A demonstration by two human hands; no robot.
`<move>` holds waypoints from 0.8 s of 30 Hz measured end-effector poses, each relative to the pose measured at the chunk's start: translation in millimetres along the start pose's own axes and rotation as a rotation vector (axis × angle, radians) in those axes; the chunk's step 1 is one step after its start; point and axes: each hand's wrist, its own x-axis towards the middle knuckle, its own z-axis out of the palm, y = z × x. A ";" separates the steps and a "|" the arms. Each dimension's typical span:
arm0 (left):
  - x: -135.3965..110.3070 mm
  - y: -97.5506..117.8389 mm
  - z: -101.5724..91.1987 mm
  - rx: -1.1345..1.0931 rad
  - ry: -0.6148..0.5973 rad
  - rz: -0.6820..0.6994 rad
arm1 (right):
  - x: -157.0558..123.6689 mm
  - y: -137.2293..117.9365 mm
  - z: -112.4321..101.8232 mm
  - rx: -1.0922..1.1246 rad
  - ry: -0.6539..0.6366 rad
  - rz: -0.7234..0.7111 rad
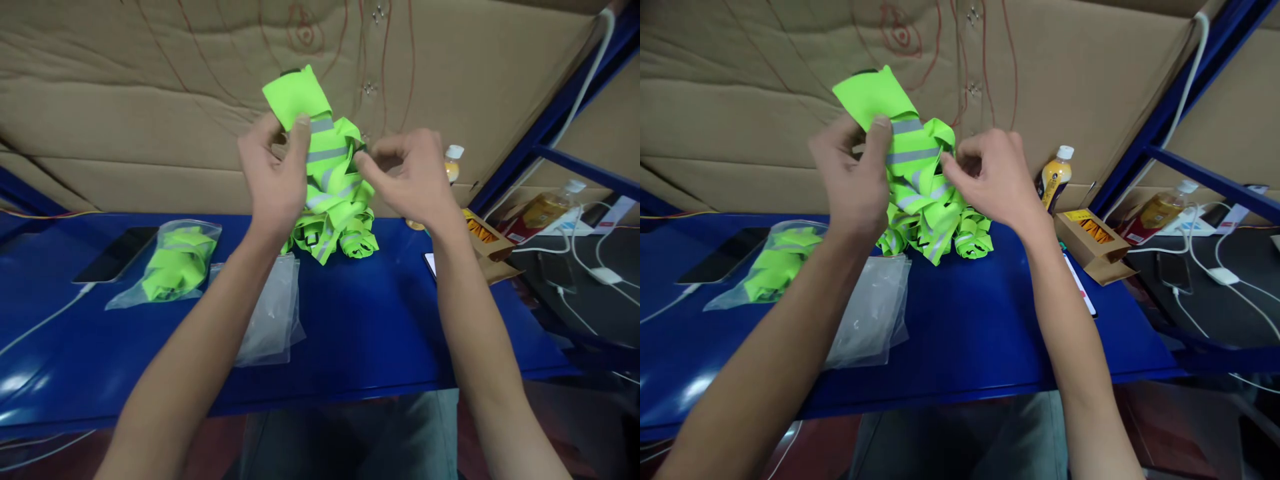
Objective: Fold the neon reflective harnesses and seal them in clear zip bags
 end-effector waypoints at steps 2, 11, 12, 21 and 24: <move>4.2 2.9 -4.4 -0.244 0.142 0.030 | -0.5 5.0 0.0 0.082 0.035 -0.002; 4.0 12.0 3.6 -0.524 -0.044 -0.117 | 2.4 22.5 -2.5 0.135 -0.029 0.013; 4.6 7.7 2.7 -0.507 0.000 -0.152 | 1.8 24.8 -4.0 0.098 0.014 0.055; 12.0 12.8 -2.8 -0.563 0.077 -0.117 | -5.8 11.2 -19.9 0.246 0.100 0.018; 6.8 30.9 1.9 -0.440 0.030 -0.232 | -3.5 11.6 -8.1 0.228 -0.007 0.013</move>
